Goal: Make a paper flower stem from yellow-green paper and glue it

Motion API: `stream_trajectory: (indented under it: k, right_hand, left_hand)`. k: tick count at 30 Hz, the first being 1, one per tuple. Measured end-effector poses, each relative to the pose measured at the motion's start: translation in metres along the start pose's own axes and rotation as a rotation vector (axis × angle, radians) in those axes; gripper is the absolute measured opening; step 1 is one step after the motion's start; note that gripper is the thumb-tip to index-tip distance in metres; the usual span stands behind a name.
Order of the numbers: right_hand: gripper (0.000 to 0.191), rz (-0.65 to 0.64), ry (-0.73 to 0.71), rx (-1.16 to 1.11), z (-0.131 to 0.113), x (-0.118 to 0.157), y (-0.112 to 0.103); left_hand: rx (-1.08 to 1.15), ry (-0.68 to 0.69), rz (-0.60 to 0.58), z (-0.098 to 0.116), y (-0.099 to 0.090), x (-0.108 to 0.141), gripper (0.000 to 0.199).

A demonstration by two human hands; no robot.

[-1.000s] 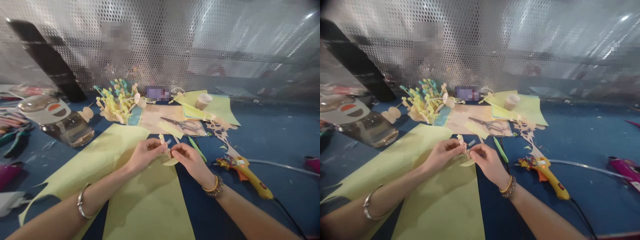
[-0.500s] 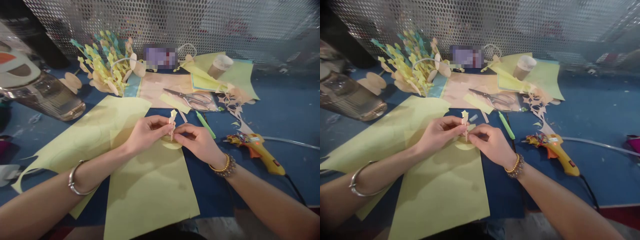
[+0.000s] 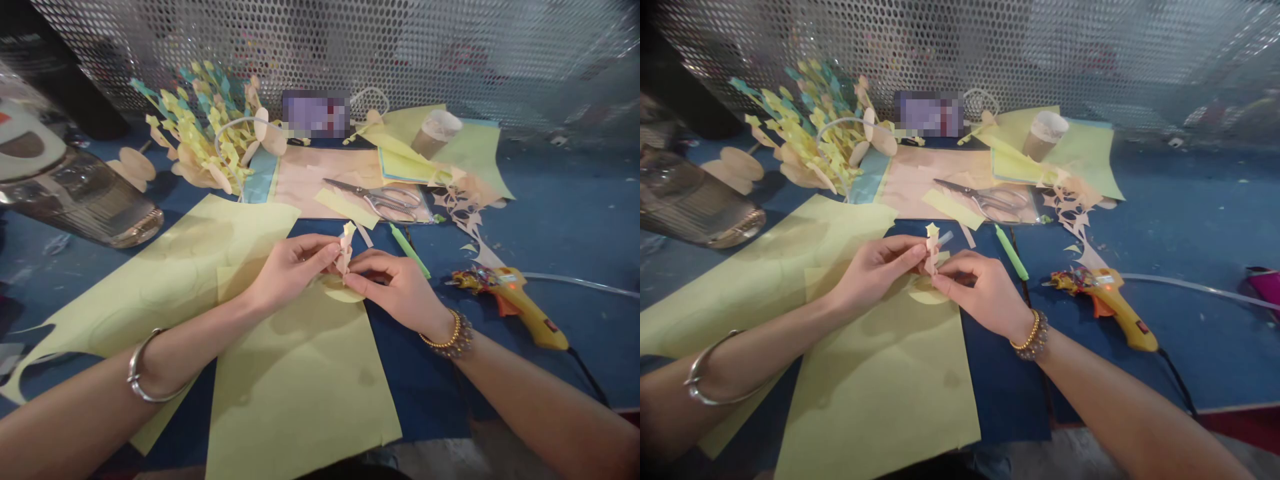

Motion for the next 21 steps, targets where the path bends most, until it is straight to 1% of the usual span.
stream_trajectory:
  k: [5,15,21]
  right_hand:
    - [0.011,0.025,-0.016,0.006,-0.0007,-0.0003,-0.0036]
    - [0.013,0.001,-0.021,0.014,-0.0010,-0.0009,-0.0016]
    - [0.013,0.003,-0.004,0.014,0.0008,-0.0014,-0.0014]
  left_hand:
    - [-0.019,-0.049,0.019,-0.0067,-0.0015,0.0024,0.022]
    - [-0.045,-0.038,0.009,-0.0059,-0.0004,0.0025,0.019]
    - [-0.053,-0.040,0.049,-0.0036,-0.0059,0.0015,0.023]
Point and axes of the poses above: each hand's wrist, its own x-axis away from the middle knuckle, its own y-axis out of the palm, z = x × y, the point moved 10 cm from there along -x, towards the middle knuckle, and after that the axes turned 12 degrees about y, right-handed, at the moved point
